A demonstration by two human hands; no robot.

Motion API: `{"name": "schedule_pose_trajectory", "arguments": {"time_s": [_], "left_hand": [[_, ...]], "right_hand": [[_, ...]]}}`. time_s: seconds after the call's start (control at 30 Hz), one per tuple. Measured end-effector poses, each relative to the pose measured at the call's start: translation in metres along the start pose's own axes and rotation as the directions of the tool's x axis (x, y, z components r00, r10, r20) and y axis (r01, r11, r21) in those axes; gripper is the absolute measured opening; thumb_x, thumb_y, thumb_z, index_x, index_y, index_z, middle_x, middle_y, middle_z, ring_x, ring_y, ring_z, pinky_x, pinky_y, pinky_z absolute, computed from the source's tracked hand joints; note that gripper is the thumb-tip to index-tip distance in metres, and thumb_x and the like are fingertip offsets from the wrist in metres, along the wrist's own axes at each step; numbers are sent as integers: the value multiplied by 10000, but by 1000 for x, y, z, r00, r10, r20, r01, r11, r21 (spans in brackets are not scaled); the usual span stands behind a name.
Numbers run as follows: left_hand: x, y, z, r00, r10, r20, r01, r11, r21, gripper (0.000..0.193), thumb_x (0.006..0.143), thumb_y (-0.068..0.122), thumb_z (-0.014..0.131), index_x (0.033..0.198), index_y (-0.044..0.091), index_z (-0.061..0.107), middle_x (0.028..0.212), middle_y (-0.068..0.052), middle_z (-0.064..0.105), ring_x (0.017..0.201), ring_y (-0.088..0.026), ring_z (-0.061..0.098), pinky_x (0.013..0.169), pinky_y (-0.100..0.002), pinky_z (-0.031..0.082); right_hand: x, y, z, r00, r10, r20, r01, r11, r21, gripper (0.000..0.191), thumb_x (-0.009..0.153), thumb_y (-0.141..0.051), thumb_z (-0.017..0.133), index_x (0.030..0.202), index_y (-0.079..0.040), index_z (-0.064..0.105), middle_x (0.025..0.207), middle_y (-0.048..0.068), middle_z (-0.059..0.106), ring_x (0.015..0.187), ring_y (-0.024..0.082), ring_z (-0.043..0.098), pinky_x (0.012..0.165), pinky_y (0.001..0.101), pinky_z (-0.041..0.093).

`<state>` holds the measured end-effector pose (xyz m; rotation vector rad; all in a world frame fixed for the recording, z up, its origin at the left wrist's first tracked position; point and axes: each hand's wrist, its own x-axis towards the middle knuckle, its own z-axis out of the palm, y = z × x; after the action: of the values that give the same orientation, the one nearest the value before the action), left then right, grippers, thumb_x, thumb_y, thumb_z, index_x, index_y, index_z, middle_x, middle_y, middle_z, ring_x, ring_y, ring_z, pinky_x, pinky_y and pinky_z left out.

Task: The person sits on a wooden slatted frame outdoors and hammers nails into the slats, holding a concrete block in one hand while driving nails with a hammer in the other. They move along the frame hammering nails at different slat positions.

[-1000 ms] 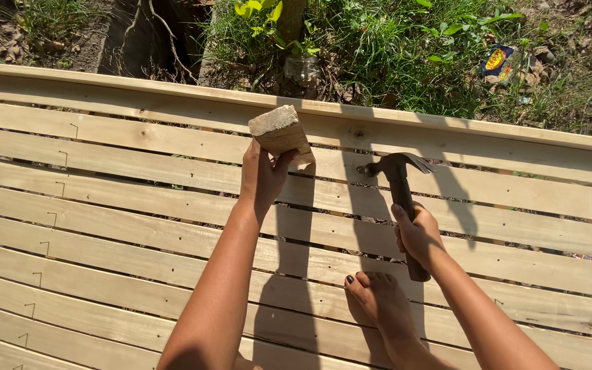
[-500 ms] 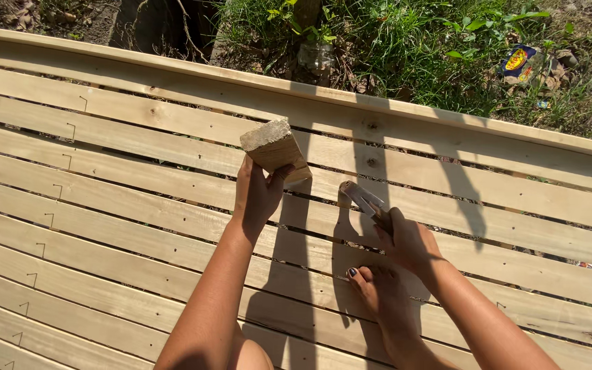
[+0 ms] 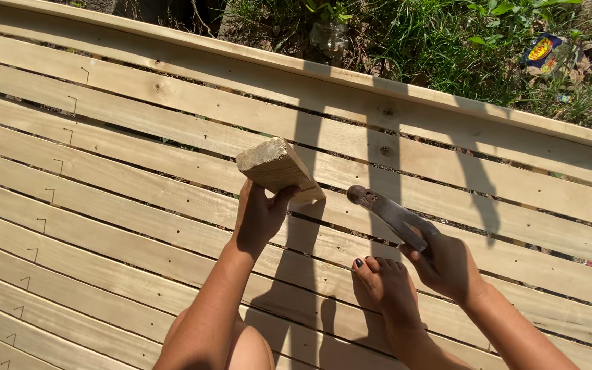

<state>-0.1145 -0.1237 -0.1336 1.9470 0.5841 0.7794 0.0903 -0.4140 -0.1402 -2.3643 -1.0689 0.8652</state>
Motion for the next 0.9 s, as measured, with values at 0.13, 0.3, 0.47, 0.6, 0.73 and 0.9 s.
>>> {"name": "schedule_pose_trajectory", "arguments": {"time_s": [0.13, 0.3, 0.47, 0.6, 0.73, 0.9], "left_hand": [[-6, -11, 4, 1000, -14, 22, 12, 997, 74, 390, 937, 112, 780, 1253, 1, 579, 1132, -158, 674, 992, -285, 727, 684, -312, 663], [-12, -6, 6, 997, -62, 39, 59, 994, 89, 442, 933, 126, 771, 1289, -1, 543, 1150, -154, 656, 988, -278, 730, 669, -300, 659], [-11, 1, -7, 999, -10, -40, 15, 992, 126, 433, 933, 130, 784, 1285, 17, 557, 1171, -160, 655, 1010, -289, 726, 671, -312, 642], [-24, 0, -7, 995, -94, -30, 95, 994, 53, 462, 949, 140, 771, 1321, 21, 525, 1213, -168, 639, 1041, -288, 729, 682, -301, 629], [-11, 0, -5, 993, -118, 9, 116, 988, 98, 539, 951, 180, 762, 1371, 44, 454, 1168, -133, 668, 976, -267, 742, 642, -292, 637], [-4, 19, -8, 997, -72, 4, 71, 991, 115, 539, 950, 206, 756, 1365, 49, 450, 1162, -152, 675, 1001, -300, 734, 711, -349, 633]], "right_hand": [[-1, 8, 26, 883, -448, -143, 413, 884, -218, 369, 841, -268, 667, 1148, -78, 591, 774, 200, 713, 677, 372, 690, 583, 437, 517], [17, -9, 56, 995, 27, 101, -1, 969, -248, 324, 878, -297, 684, 1078, -59, 591, 692, 182, 712, 680, 413, 698, 605, 512, 523], [1, -20, 23, 999, -43, -9, 43, 999, -29, 284, 922, -294, 682, 1011, -41, 589, 690, 206, 687, 688, 428, 689, 590, 487, 518], [-19, -16, 13, 882, -390, -264, 444, 876, 191, 268, 956, -141, 553, 1176, 8, 584, 819, 190, 681, 681, 374, 644, 612, 444, 534], [-1, -15, 32, 928, -371, -22, 367, 924, -104, 202, 901, -269, 660, 1032, -115, 649, 918, 192, 725, 719, 379, 700, 615, 423, 538], [2, -13, 62, 996, 63, 68, -55, 992, -112, 296, 944, -340, 675, 1056, -72, 621, 662, 123, 679, 631, 323, 666, 561, 399, 483]]}}
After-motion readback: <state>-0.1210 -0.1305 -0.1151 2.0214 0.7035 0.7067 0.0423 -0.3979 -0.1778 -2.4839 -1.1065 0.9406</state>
